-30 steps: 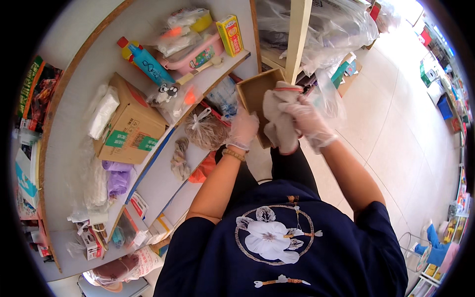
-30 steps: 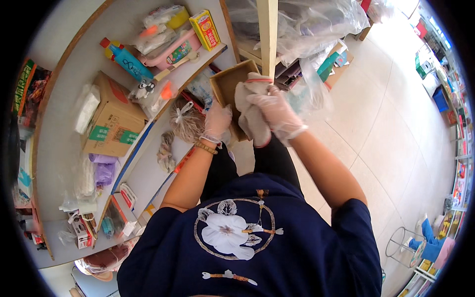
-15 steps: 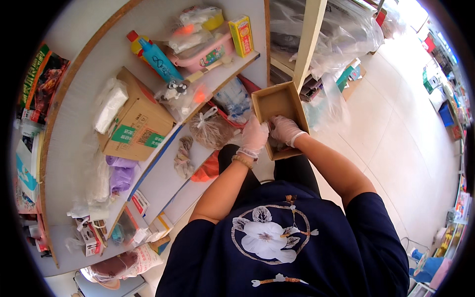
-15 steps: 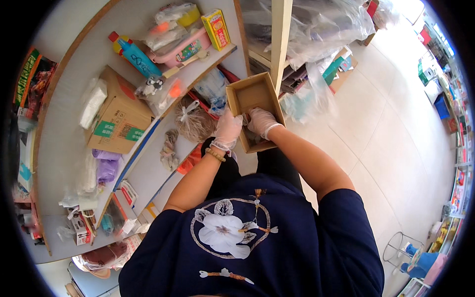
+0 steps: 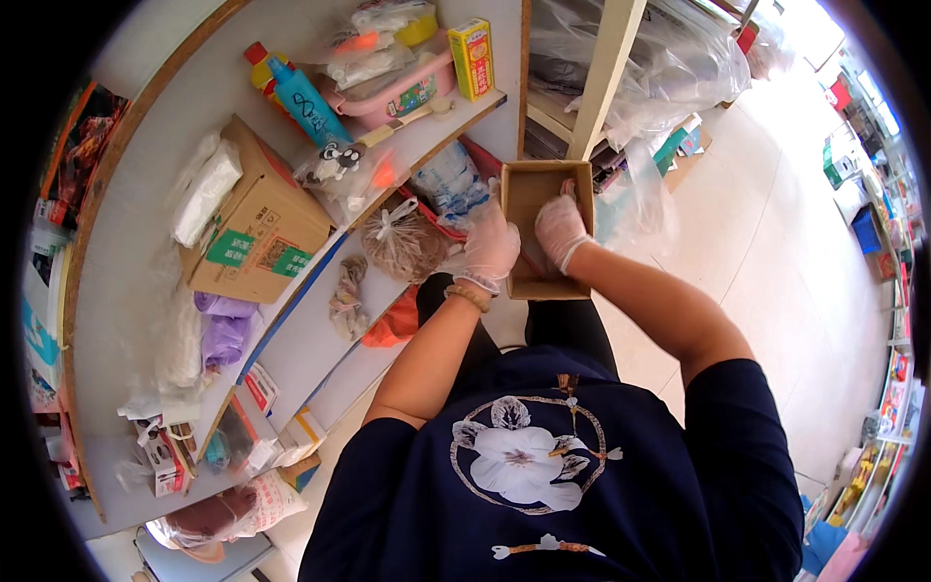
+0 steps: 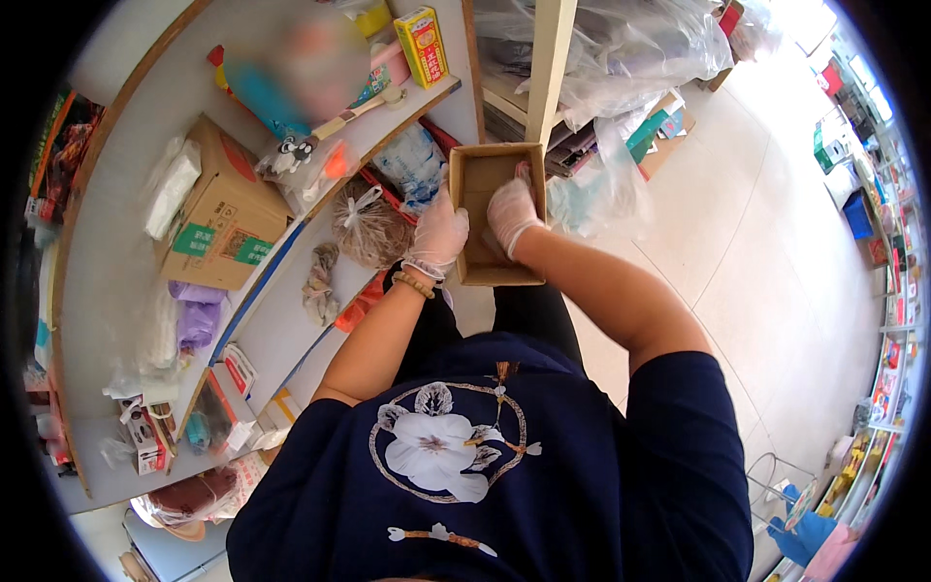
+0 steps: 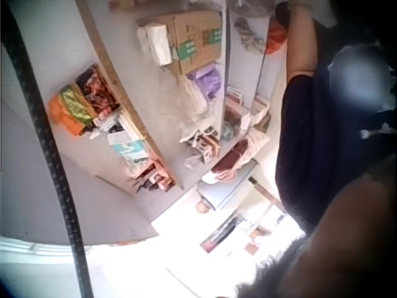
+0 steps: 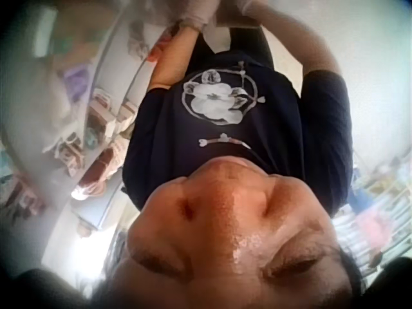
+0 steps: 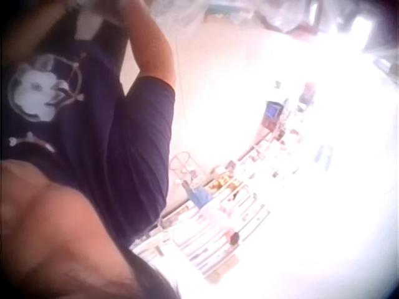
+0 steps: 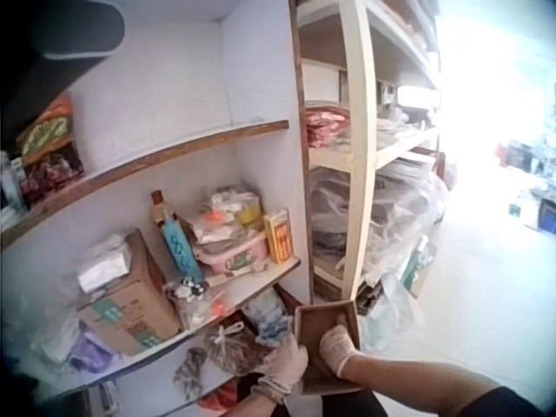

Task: The person places small items into a cardboard box, then repeatedly picks up plastic bags containing white objects, opens them, and places the contents into the box. The person handles the items one at a time and continues to pack the box.

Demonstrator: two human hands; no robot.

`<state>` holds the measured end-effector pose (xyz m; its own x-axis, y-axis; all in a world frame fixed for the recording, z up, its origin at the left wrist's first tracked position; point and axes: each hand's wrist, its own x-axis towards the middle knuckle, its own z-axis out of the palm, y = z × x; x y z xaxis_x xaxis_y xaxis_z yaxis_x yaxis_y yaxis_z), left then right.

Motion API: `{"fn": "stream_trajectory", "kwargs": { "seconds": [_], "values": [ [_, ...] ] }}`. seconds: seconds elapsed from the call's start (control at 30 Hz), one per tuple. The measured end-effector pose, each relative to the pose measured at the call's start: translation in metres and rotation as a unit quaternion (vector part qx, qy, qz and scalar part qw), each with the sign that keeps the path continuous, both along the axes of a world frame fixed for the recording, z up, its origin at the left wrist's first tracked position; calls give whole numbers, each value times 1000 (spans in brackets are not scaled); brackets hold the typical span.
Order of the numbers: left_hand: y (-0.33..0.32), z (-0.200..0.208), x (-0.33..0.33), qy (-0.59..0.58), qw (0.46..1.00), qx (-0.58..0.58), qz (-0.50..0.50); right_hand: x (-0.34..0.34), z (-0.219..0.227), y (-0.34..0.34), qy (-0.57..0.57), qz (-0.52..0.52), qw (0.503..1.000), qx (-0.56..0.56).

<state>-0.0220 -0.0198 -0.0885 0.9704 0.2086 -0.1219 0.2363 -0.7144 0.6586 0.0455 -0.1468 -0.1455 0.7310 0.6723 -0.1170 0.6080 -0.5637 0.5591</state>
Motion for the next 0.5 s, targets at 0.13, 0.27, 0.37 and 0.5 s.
{"fn": "stream_trajectory", "kwargs": {
  "seconds": [0.13,0.27,0.37,0.5],
  "values": [
    [8,-29,1,-141,989,38,11,-43,-11,8,129,-69,983,112],
    [15,-50,-8,-96,994,52,29,-53,20,12,380,-134,888,221],
    [14,-39,-9,-63,997,30,39,-40,31,0,612,-312,564,458],
    [17,-41,-8,-88,995,28,42,-52,-28,2,596,-131,587,533]
  ]
}}
